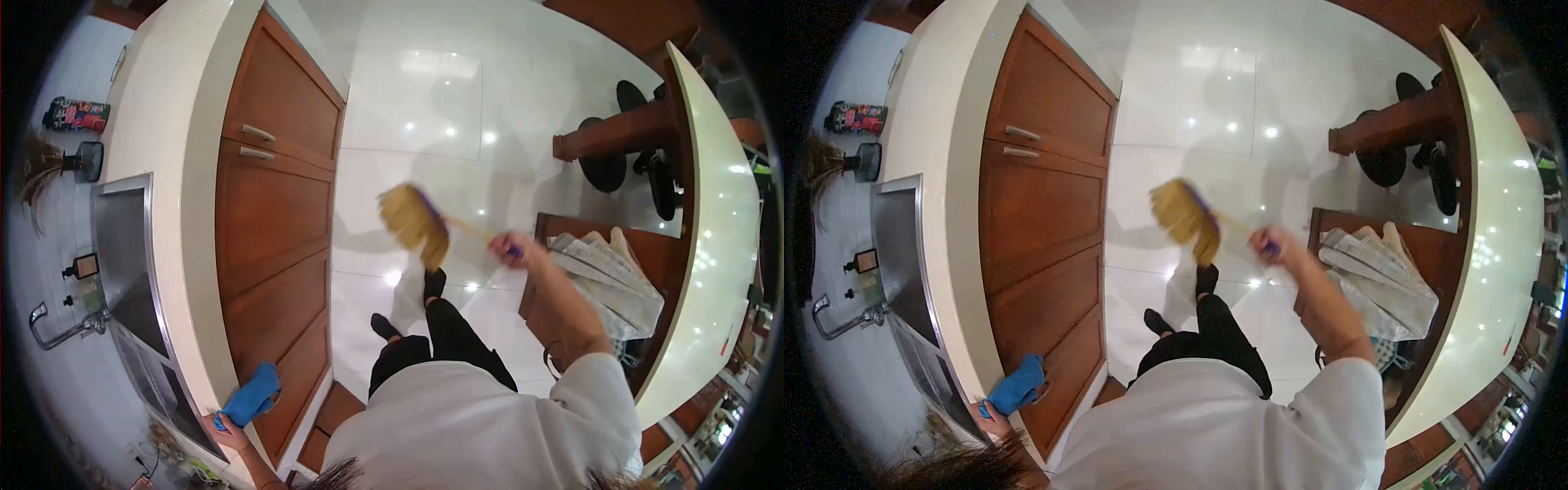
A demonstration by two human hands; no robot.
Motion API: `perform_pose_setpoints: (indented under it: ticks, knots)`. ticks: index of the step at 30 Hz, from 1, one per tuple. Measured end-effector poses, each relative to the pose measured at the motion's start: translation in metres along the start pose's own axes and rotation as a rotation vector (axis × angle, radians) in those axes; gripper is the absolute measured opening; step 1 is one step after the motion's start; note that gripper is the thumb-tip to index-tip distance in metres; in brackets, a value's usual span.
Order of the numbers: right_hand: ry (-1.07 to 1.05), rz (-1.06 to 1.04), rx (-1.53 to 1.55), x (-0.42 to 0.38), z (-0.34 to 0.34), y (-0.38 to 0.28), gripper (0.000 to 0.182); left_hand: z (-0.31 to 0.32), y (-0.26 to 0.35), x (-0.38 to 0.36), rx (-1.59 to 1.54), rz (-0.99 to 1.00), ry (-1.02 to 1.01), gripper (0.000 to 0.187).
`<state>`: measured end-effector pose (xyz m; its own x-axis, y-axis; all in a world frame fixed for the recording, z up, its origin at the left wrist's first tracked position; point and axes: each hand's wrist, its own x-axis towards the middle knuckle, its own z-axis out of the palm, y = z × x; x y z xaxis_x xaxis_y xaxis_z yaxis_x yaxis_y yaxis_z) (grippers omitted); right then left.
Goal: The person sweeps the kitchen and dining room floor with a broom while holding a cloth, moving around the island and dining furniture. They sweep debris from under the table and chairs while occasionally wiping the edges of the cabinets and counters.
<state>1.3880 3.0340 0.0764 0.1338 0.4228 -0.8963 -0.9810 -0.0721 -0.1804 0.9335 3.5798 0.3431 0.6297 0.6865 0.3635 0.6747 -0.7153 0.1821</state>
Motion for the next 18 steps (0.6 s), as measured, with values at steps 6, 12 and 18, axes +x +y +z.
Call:
perform_pose_setpoints:
  ticks: [6,12,18]
  knots:
    - [0.3,-0.403,-0.025,0.056,-0.036,-0.135,0.014,-0.006,-0.01,-0.006,0.107,0.006,0.008,0.028]
    - [0.272,-0.623,-0.004,0.06,-0.031,-0.015,0.012,0.007,-0.052,-0.014,0.078,-0.051,0.072,0.035]
    - [0.852,-0.231,-0.271,-0.141,-0.118,0.338,0.021,-0.017,-0.002,0.001,0.161,-0.069,-0.256,0.036]
